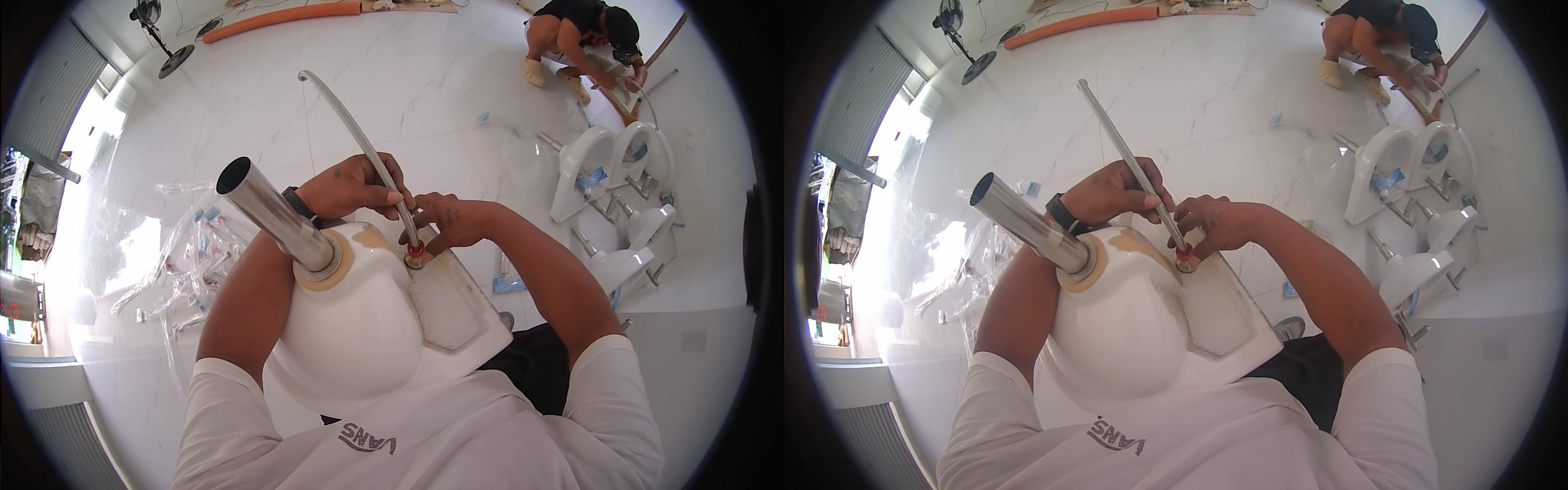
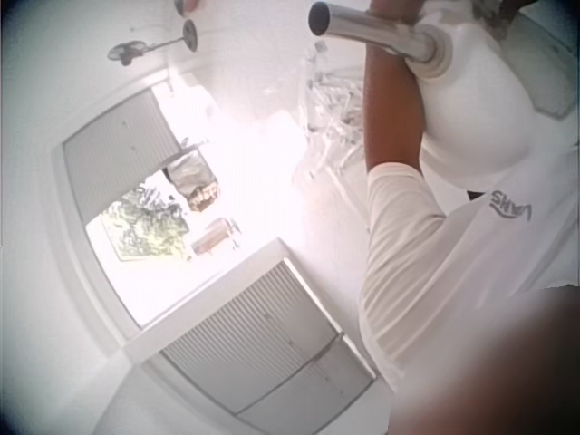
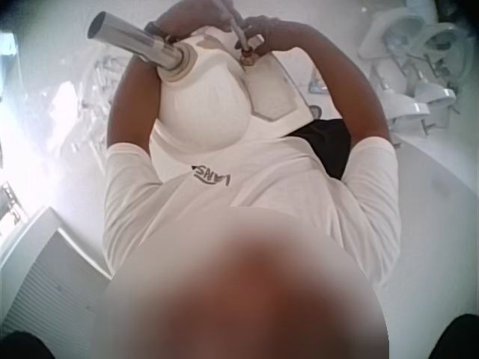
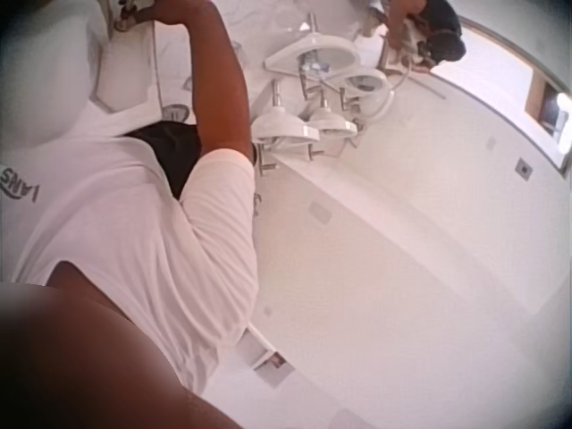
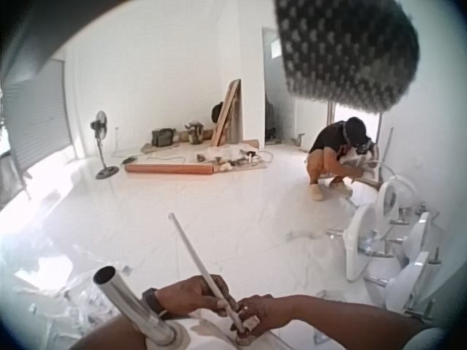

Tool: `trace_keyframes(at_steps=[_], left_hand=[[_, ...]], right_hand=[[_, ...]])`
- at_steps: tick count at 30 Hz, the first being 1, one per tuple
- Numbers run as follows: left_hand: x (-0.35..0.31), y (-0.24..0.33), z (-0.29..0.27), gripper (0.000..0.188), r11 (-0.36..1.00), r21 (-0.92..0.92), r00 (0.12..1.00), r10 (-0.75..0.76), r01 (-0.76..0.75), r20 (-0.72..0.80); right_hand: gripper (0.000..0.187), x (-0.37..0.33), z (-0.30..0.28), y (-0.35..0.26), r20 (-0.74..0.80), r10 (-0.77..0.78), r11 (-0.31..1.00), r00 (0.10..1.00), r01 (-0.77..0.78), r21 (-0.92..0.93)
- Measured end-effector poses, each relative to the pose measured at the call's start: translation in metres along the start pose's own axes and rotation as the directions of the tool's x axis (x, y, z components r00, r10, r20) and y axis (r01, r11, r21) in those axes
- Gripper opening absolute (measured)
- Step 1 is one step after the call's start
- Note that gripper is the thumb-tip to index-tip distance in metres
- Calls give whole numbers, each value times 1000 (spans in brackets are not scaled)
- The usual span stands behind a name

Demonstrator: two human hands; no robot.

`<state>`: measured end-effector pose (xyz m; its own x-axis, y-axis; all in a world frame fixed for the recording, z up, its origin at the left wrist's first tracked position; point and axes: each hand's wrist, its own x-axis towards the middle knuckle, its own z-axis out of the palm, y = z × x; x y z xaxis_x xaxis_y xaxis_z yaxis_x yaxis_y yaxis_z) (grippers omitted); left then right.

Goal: The person assembles a white ceramic sink by attaching a metal faucet and flexible hose. They insert the faucet through the sink, connect the hose, and tighten fittings by hand. The person then places the assembled sink among other sinks on the floor.

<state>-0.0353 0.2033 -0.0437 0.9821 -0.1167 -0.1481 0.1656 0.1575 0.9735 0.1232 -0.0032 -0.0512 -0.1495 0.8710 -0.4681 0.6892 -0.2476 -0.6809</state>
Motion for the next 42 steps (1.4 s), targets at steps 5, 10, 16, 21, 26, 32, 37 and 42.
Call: trace_keyframes(at_steps=[5,10,16,21,26,32,37,42], left_hand=[[2,-2,-2,22,1000,-7,1000,-15,15,-6],[2,-3,-3,22,1000,-8,1000,13,-13,9],[2,-4,-4,23,1000,-7,1000,-3,3,-3],[3,-3,-2,22,1000,-27,1000,-1,2,1],[3,-3,-1,23,1000,-18,1000,1,-1,9],[1,0,1,22,999,31,1000,-11,11,-13],[1,1,2,22,999,26,1000,22,-22,3],[2,-1,2,22,1000,12,1000,13,-13,-1]], right_hand=[[49,4,12,8,-146,-104,980,984,76,-184],[31,-2,35,6,-333,-157,955,930,58,-290],[28,-8,58,-11,-452,-98,923,887,-89,-375],[31,-8,29,-8,-267,-83,906,960,-39,-422],[34,-3,28,-9,-216,-34,906,976,-61,-419],[37,-5,45,-20,-376,29,907,926,-182,-379],[41,4,72,-47,-542,367,827,756,-532,-182],[45,7,78,-60,-554,480,768,681,-631,-111]])
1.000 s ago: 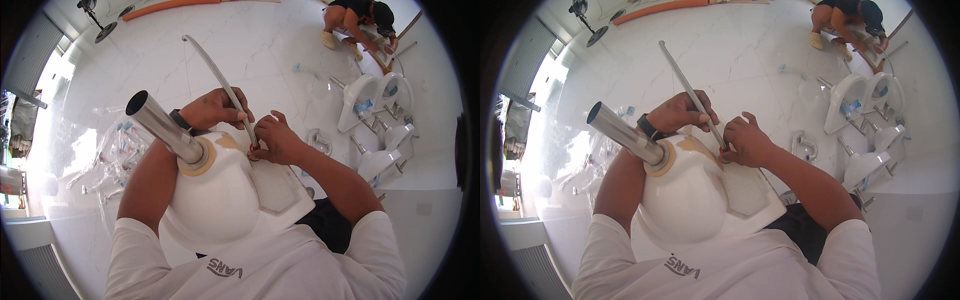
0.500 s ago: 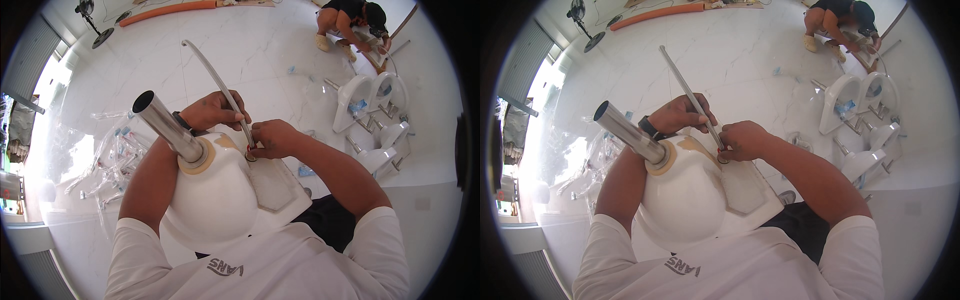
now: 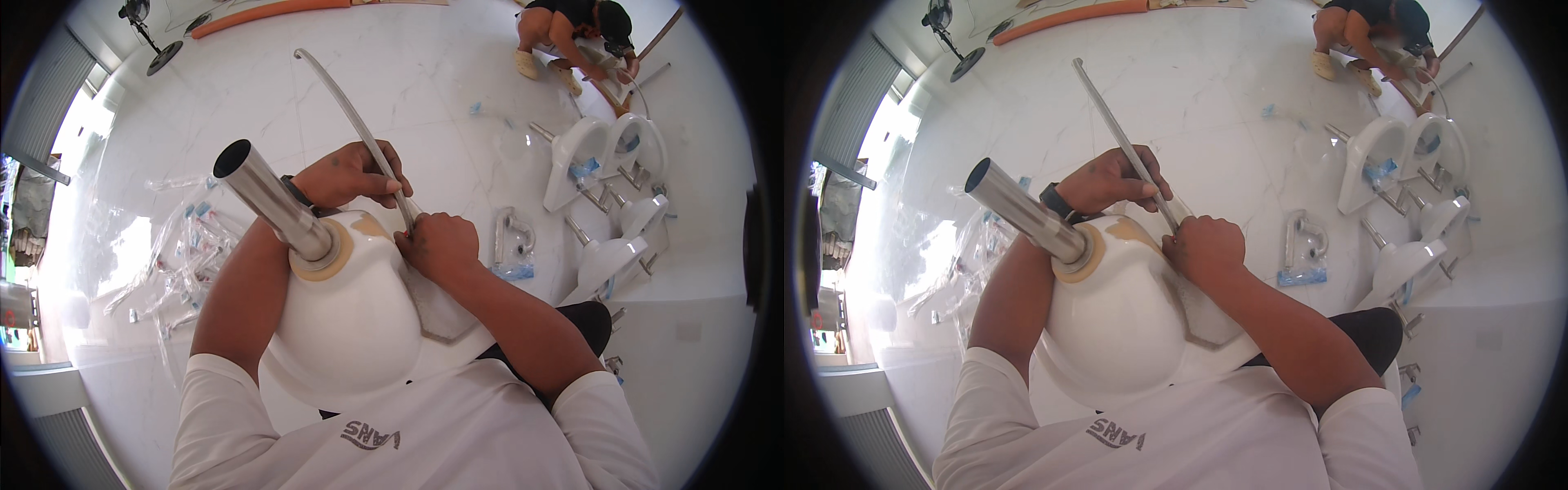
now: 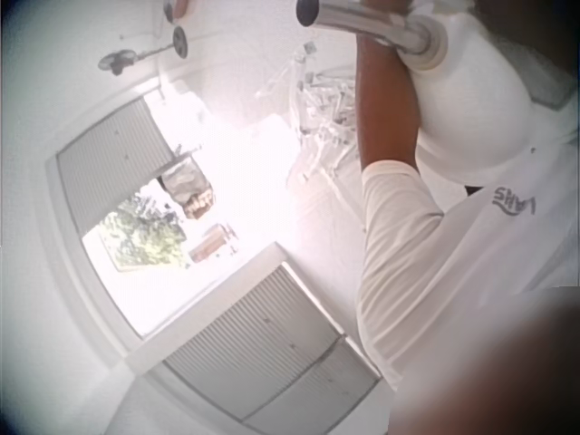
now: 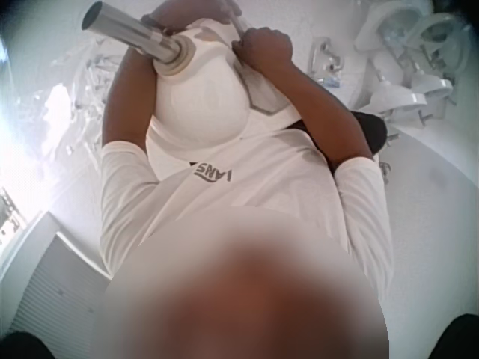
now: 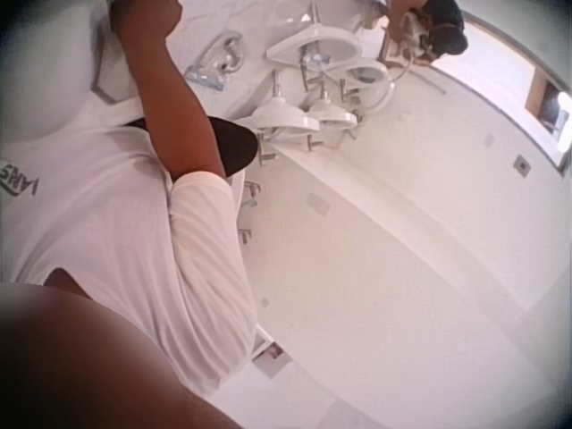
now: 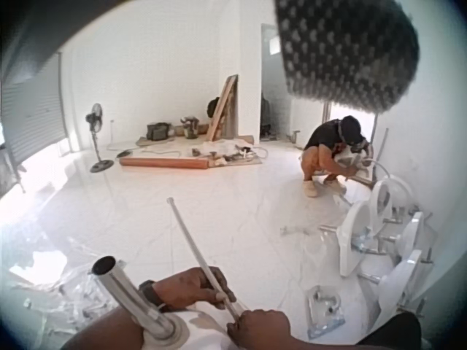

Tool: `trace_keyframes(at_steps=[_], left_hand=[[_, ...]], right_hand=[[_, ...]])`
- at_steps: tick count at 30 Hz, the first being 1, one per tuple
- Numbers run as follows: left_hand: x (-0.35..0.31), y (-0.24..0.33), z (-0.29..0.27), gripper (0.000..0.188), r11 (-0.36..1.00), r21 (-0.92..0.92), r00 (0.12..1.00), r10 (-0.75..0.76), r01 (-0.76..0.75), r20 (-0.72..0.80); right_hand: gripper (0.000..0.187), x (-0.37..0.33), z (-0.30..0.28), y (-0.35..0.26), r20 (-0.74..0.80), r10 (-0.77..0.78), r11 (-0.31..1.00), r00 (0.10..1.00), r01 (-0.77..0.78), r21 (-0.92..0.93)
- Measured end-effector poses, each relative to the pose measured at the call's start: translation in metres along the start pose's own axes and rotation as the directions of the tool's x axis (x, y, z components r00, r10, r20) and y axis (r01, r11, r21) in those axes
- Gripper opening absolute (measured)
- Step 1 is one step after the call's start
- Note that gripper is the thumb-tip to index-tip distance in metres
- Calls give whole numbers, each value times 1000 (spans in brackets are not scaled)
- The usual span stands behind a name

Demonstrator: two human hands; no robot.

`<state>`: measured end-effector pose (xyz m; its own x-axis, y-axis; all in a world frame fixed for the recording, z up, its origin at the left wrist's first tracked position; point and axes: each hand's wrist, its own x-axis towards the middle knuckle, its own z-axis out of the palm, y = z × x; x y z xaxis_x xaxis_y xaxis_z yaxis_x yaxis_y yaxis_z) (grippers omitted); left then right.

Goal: The person assembles a white ceramic sink by attaching a metal faucet and flexible hose. They insert the faucet through the sink, connect the hose, and tighten fittings by hand. The person then places the assembled sink among other sinks on the floor.

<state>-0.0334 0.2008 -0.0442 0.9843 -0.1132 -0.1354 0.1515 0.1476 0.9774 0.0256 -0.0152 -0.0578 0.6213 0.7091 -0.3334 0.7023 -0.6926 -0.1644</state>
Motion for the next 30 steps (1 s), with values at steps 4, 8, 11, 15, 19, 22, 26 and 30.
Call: trace_keyframes(at_steps=[4,8,11,15,19,22,26,30], left_hand=[[1,0,-1,22,1000,-13,1000,-9,9,-1],[-1,-2,-1,21,1000,-13,1000,-7,7,-14],[0,-2,-1,21,999,-39,1000,5,-4,5],[-1,-1,-1,20,1000,-5,1000,-7,7,-8],[-2,0,-1,20,999,-6,999,-32,32,-24],[-1,0,-1,20,1000,-15,1000,-24,24,-11],[-1,0,0,20,1000,-8,1000,-14,14,-6],[-1,1,0,20,999,17,999,-28,29,-15]], right_hand=[[44,0,-20,20,113,-173,984,978,176,-8],[41,9,-32,37,148,-267,961,952,274,-25],[40,6,-19,33,95,-303,952,948,305,-6],[38,-1,-5,28,9,-250,967,968,249,52],[35,-2,-2,25,-35,-237,969,971,239,64],[36,-5,6,14,-43,-111,990,993,114,88],[38,-9,12,-1,-29,43,995,999,-40,86],[38,-10,-6,8,70,-58,991,996,49,123]])
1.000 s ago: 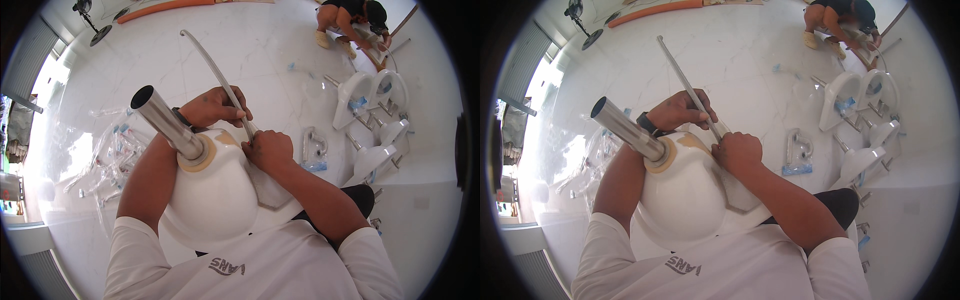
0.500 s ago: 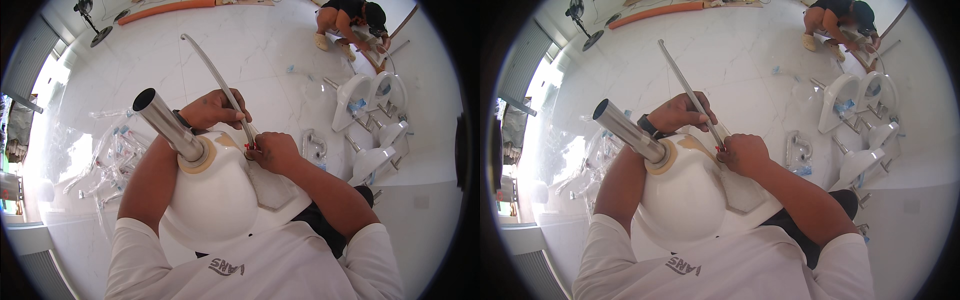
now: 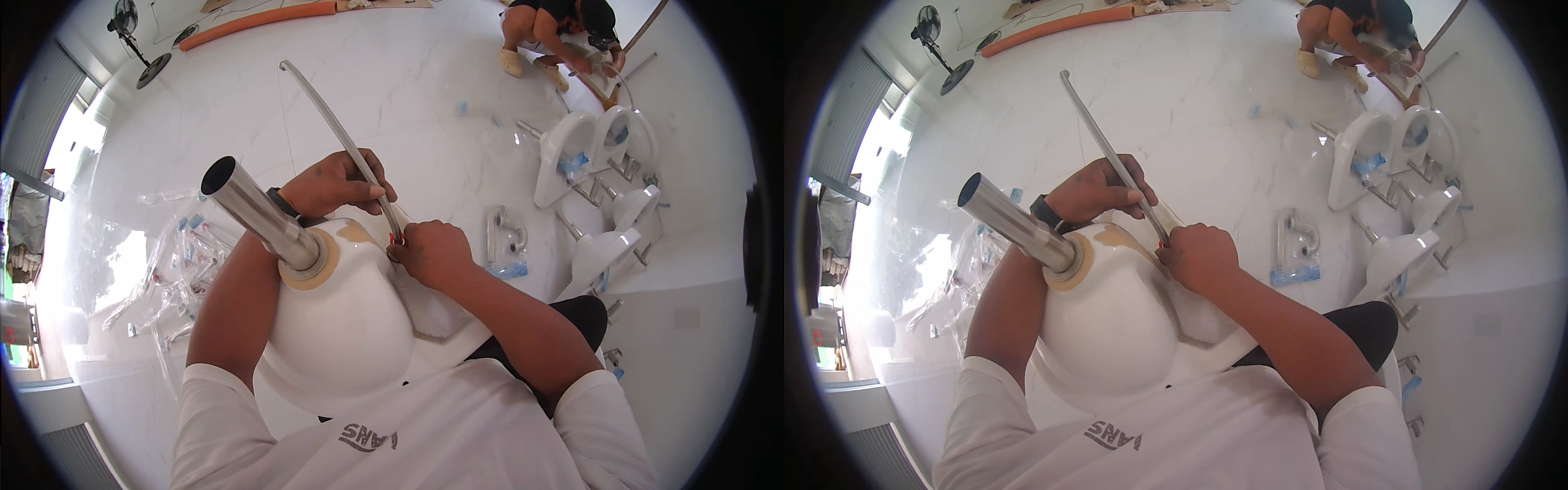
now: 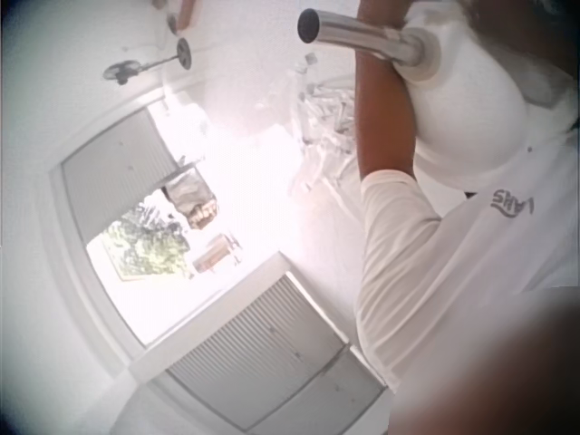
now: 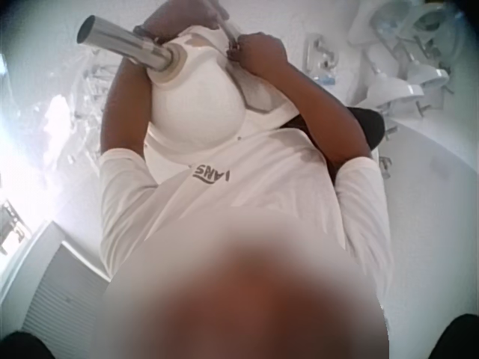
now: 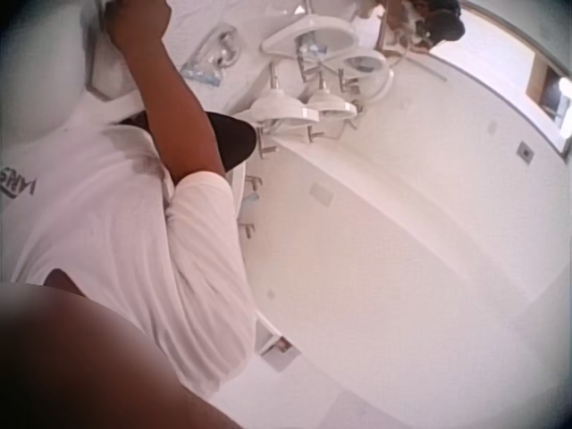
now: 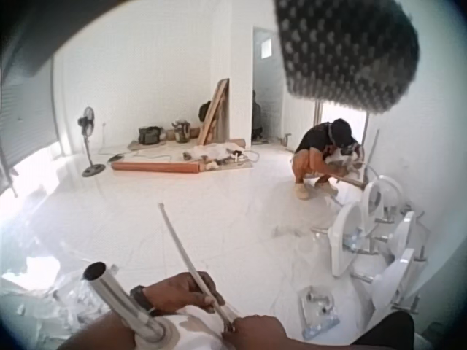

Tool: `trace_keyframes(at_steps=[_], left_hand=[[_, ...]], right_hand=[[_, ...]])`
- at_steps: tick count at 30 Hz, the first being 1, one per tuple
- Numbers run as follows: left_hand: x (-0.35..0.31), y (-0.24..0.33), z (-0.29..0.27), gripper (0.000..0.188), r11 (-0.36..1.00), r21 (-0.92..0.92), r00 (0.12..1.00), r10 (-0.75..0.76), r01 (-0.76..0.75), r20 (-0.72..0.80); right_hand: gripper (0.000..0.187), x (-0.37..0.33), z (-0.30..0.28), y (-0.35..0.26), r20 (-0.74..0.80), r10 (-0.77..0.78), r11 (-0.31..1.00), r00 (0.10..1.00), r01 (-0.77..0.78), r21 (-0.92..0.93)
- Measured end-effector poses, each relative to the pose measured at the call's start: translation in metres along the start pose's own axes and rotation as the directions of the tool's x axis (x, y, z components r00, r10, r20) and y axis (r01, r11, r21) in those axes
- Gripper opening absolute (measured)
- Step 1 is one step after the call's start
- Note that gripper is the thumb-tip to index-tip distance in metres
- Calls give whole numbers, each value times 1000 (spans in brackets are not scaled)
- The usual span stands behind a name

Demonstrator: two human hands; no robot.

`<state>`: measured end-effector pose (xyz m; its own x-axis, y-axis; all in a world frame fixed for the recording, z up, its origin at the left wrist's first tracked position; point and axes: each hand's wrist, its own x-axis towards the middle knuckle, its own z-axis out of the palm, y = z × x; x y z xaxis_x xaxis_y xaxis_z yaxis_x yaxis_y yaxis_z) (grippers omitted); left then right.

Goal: The person assembles a white ceramic sink by attaching a metal faucet and flexible hose. They insert the faucet through the sink, connect the hose, and tighten fittings by hand. The person then places the assembled sink among other sinks on the floor.

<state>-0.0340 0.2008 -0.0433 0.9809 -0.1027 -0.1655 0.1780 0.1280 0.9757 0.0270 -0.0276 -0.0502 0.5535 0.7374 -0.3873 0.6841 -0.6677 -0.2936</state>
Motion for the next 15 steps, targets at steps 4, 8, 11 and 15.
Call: trace_keyframes(at_steps=[4,8,11,15], left_hand=[[-2,-1,0,22,999,-39,1000,10,-10,7],[-3,-1,-1,23,997,-73,1000,3,-2,18],[-3,0,-3,23,999,-43,999,4,-2,39],[-3,-3,-4,22,997,-72,999,15,-13,29]], right_hand=[[33,19,-39,31,229,-218,974,949,226,-8],[51,47,-48,54,240,-481,876,843,453,166],[55,62,-38,61,242,-598,800,764,556,224],[55,78,-32,64,365,-520,853,773,447,269]])
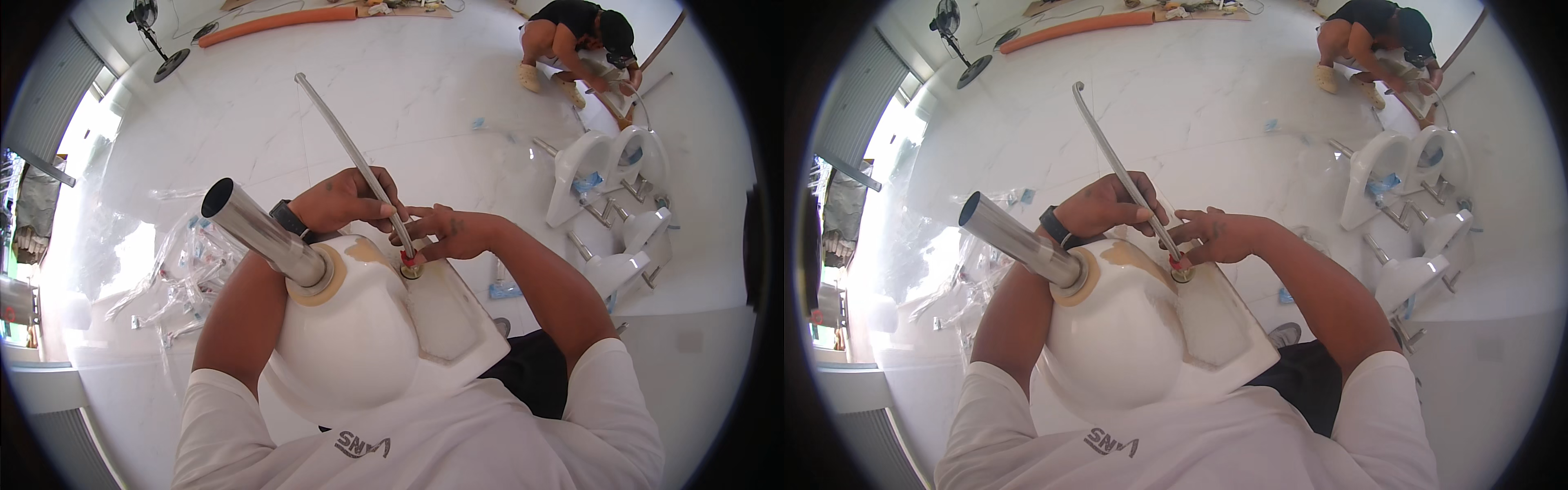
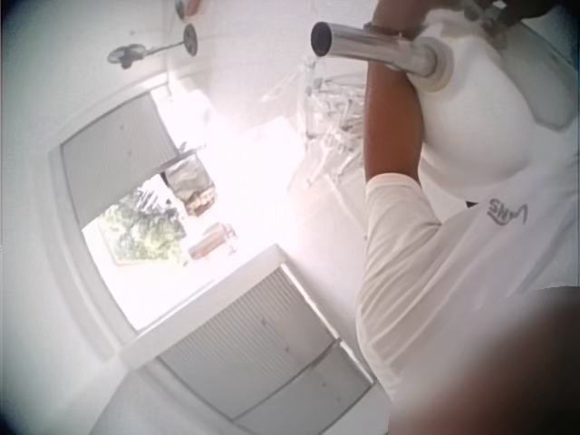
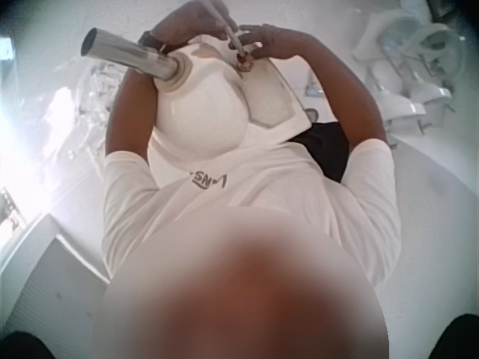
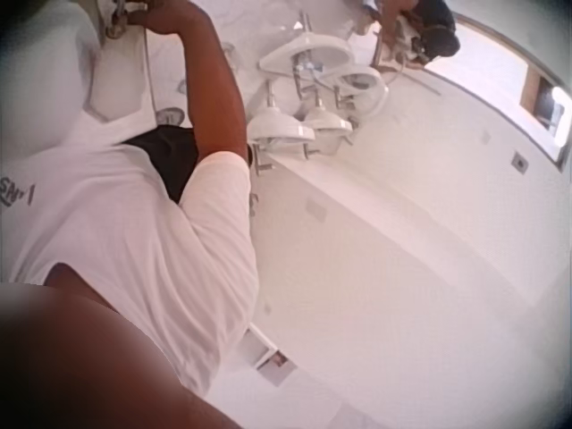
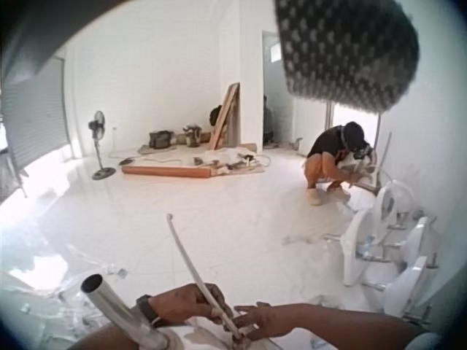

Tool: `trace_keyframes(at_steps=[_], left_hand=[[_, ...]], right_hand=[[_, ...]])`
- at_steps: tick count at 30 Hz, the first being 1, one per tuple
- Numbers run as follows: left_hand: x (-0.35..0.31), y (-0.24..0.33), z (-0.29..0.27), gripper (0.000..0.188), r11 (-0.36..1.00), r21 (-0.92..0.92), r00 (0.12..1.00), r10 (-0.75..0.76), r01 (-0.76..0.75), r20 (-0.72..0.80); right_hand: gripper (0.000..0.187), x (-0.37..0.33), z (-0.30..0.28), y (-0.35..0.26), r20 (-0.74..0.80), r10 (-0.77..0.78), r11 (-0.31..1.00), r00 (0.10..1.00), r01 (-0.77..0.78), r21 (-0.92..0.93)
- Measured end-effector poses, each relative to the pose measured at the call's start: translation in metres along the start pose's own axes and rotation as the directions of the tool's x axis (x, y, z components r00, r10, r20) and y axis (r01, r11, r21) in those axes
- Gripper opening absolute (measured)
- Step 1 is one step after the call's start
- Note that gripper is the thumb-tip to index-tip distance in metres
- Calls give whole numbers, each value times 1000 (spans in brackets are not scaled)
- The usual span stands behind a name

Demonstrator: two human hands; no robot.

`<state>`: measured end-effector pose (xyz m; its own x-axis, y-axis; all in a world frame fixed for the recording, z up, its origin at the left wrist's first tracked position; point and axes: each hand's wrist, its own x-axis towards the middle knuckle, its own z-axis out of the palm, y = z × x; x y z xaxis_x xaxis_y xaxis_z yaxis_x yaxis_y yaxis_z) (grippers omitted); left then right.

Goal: The person assembles a white ceramic sink by attaching a metal faucet and flexible hose. They insert the faucet through the sink, connect the hose, and tighten fittings by hand. The person then places the assembled sink among other sinks on the floor.

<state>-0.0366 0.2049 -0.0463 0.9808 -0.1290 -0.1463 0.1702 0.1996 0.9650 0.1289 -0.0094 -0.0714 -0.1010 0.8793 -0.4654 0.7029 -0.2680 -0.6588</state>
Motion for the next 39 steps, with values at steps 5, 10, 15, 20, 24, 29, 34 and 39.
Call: trace_keyframes(at_steps=[5,10,15,20,24,29,34,39], left_hand=[[0,-2,-2,21,1000,5,1000,-27,27,-16],[0,0,-1,20,1000,-17,1000,-15,14,-6],[1,-1,-2,20,1000,-10,1000,-11,11,6],[1,-2,-3,21,1000,0,1000,-24,24,-4],[1,-1,-1,21,1000,-8,1000,-5,5,9],[1,0,-1,22,998,61,1000,-7,9,-26],[2,0,2,27,967,253,998,20,-4,-63],[0,2,7,42,946,322,992,67,-31,-103]], right_hand=[[49,3,-8,-4,59,-15,995,998,20,-97],[42,0,-8,-16,51,-57,990,997,63,-129],[32,-1,-1,-17,-68,-100,992,993,95,-78],[27,-6,9,-22,-142,-82,996,987,75,-53],[24,-13,14,-26,-201,-41,990,979,12,-142],[23,-15,19,-25,-251,-53,988,967,14,-156],[27,-13,34,-29,-320,-30,969,947,-51,-240],[33,-14,31,-24,-307,-114,960,945,25,-280]])
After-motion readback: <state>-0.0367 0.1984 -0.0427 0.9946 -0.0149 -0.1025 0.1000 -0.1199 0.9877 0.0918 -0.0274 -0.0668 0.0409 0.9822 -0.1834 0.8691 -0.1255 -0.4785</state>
